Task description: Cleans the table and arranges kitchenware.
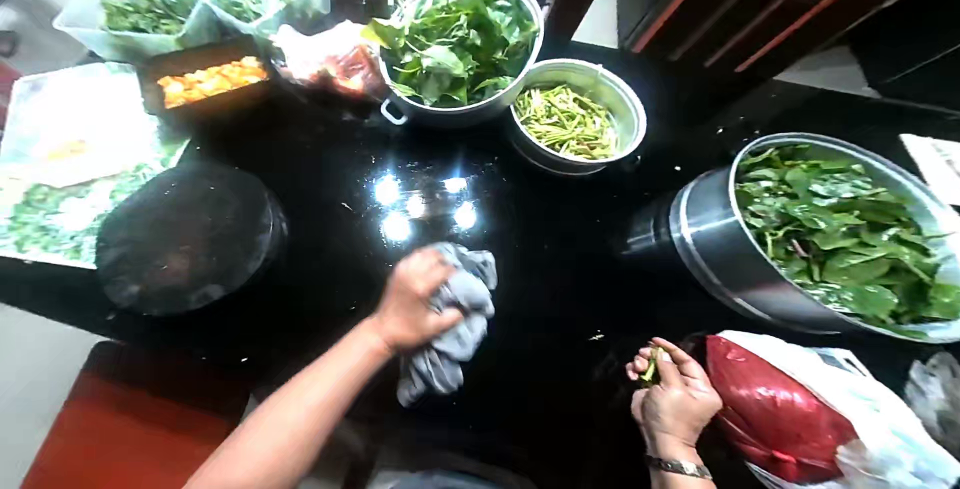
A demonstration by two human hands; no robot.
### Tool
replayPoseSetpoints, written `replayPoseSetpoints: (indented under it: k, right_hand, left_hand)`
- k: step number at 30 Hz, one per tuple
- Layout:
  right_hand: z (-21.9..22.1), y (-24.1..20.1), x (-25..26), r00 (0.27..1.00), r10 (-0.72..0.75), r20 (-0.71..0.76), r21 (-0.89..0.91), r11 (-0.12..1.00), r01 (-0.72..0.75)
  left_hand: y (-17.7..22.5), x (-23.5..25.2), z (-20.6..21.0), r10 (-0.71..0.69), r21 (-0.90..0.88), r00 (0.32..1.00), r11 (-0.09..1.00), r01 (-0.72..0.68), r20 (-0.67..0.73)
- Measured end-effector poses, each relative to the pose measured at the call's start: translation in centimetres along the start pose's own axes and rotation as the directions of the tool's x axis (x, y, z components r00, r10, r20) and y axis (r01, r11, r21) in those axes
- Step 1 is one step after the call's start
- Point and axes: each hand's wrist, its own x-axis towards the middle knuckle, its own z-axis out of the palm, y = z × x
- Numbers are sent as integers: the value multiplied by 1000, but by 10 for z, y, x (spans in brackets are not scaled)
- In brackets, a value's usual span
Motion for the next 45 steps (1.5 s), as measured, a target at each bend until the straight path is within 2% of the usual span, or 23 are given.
replayPoseSetpoints:
  k: [1,3,6,7,8,10,14,18,21,23,25,27,29,32,34,36,37,38,40,42,43,44,45]
  right_hand:
    - [-2,2,2,1000,-1,-3,16,1000,1]
    - [-4,4,2,1000,10,-11,50,999,-9]
    - [-7,6,0,1000,-22,15,53,998,21]
    - [-7,7,0,999,-36,22,50,998,35]
    - [-7,7,0,999,-46,27,46,998,44]
    - [-5,8,0,998,-53,41,47,998,51]
    - [-7,9,-1,994,-74,74,60,996,70]
    - [-4,7,-1,994,-73,87,75,995,67]
    - [-3,6,-3,994,-75,80,76,995,69]
    - [-4,7,-1,994,-86,65,84,993,80]
    - [-5,9,2,996,-76,38,89,993,72]
    - [-7,10,4,999,-43,13,114,993,41]
    - [-8,6,5,999,25,29,137,990,-29]
    - [-2,-15,6,978,182,103,108,975,-193]
    - [11,-33,2,956,215,200,78,969,-234]
    - [31,-48,-6,935,190,300,81,971,-223]
    - [43,-56,-12,924,173,341,98,971,-218]
    - [55,-65,-18,913,157,376,125,968,-218]
    - [79,-88,-33,893,94,440,179,965,-190]
    - [101,-112,-51,861,-8,508,208,972,-113]
    - [112,-121,-60,833,-77,548,206,978,-45]
    - [123,-126,-71,785,-147,602,184,982,44]
    - [135,-126,-84,715,-215,665,141,977,162]
  left_hand:
    - [-12,9,-22,-62,-1,991,998,63,-122]
    - [-42,29,-57,-213,84,921,964,253,-328]
    - [-95,46,-72,-591,214,711,691,690,-381]
    - [-113,48,-67,-660,234,646,607,760,-384]
    - [-128,52,-58,-667,276,619,557,784,-415]
    - [-150,76,-49,-636,294,631,562,773,-443]
    - [-159,133,-25,-611,326,733,657,680,-298]
    - [-91,146,52,-543,307,835,783,541,-87]
    - [-30,143,127,-398,249,900,903,350,176]
    - [8,131,163,-248,184,905,964,194,345]
    - [34,105,174,-94,96,883,994,56,460]
    - [48,77,162,-2,8,833,1000,-2,553]
    - [53,52,139,33,-78,827,997,14,562]
    - [53,31,94,-45,-222,909,964,149,414]
    - [50,29,64,-85,-332,981,933,140,175]
    - [49,43,32,-134,-357,990,927,114,-32]
    - [49,52,15,-170,-331,982,934,135,-79]
    - [49,62,0,-220,-280,974,940,196,-56]
    - [47,69,-24,-337,-179,937,920,348,91]
    - [50,46,-24,-397,-284,915,872,399,66]
    - [57,27,-18,-429,-455,903,801,389,17]
    - [67,7,-11,-494,-669,869,634,388,35]
    - [75,-10,-6,-541,-848,830,370,380,136]
